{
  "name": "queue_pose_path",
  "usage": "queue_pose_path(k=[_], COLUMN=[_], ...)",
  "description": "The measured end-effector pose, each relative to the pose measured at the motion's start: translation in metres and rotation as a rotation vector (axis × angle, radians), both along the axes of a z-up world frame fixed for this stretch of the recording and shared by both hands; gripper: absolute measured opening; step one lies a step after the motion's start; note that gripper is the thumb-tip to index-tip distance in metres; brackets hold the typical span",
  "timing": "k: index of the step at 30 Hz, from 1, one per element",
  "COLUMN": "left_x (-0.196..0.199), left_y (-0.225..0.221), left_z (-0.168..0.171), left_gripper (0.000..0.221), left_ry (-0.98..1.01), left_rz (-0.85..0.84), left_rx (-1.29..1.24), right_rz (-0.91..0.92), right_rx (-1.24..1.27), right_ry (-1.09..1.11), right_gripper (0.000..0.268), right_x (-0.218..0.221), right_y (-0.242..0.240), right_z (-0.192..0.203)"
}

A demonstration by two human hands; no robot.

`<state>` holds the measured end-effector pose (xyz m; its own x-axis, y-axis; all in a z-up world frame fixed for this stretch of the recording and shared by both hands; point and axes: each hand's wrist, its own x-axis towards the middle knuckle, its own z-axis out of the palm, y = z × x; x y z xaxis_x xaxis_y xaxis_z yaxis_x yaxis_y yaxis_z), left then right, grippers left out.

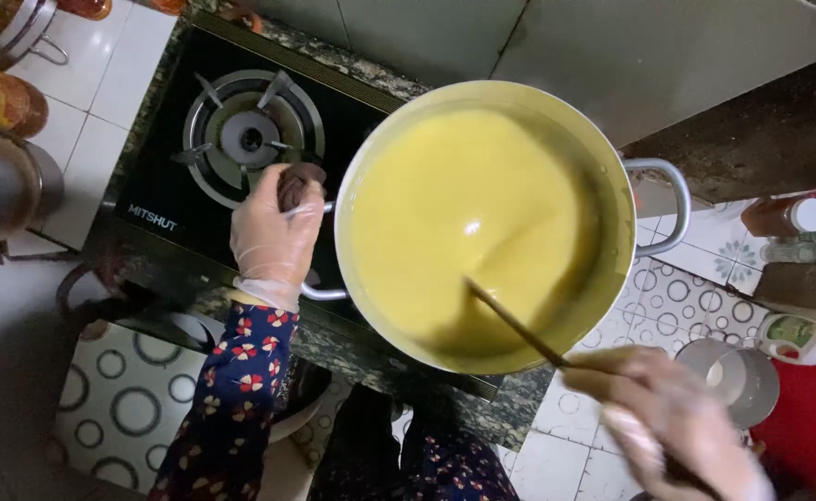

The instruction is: Stirring a large pot of yellow liquid on a gas stove using a wooden spoon to ensure even cooking.

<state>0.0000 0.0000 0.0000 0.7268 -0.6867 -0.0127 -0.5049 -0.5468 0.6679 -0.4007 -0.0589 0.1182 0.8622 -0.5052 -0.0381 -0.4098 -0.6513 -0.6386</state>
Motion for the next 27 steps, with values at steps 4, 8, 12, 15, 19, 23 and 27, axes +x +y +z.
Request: queue_pose_path(k=[4,8,12,15,19,23,27], left_x=[0.000,0.001,0.000,0.002,0.001,0.002,0.001], left_y=[-0.005,-0.007,-0.008,-0.004,-0.002,-0.003,-0.003], left_z=[-0.008,-0.009,-0.013,-0.021,-0.019,-0.018,-0.012], left_gripper=[0.031,0.030,0.027,0.026,0.021,0.021,0.018], left_ry=[-0.136,-0.196,-0.210,-0.254,-0.276,-0.241,-0.172], left_rz=[0.018,-0.026,-0.023,-0.034,-0.058,-0.077,-0.078], left_rx=[0.130,0.196,0.190,0.094,0.018,-0.007,-0.017], right_rz=[0.031,-0.058,-0.110,-0.165,-0.173,-0.303,-0.180], right_rx=[-0.050,-0.369,-0.513,-0.543,-0.431,-0.141,-0.010], right_ry=[-0.149,-0.114,0.116,0.197,0.075,0.094,0.031], right_gripper=[0.034,0.042,0.038,0.038,0.032,0.047,0.068], right_x=[0.039,0.045,0.028,0.005,-0.017,-0.016,-0.001], right_y=[0.010,0.002,-0.003,-0.006,-0.003,0.013,0.026], right_z=[-0.060,-0.097,-0.081,-0.047,0.001,0.026,0.018])
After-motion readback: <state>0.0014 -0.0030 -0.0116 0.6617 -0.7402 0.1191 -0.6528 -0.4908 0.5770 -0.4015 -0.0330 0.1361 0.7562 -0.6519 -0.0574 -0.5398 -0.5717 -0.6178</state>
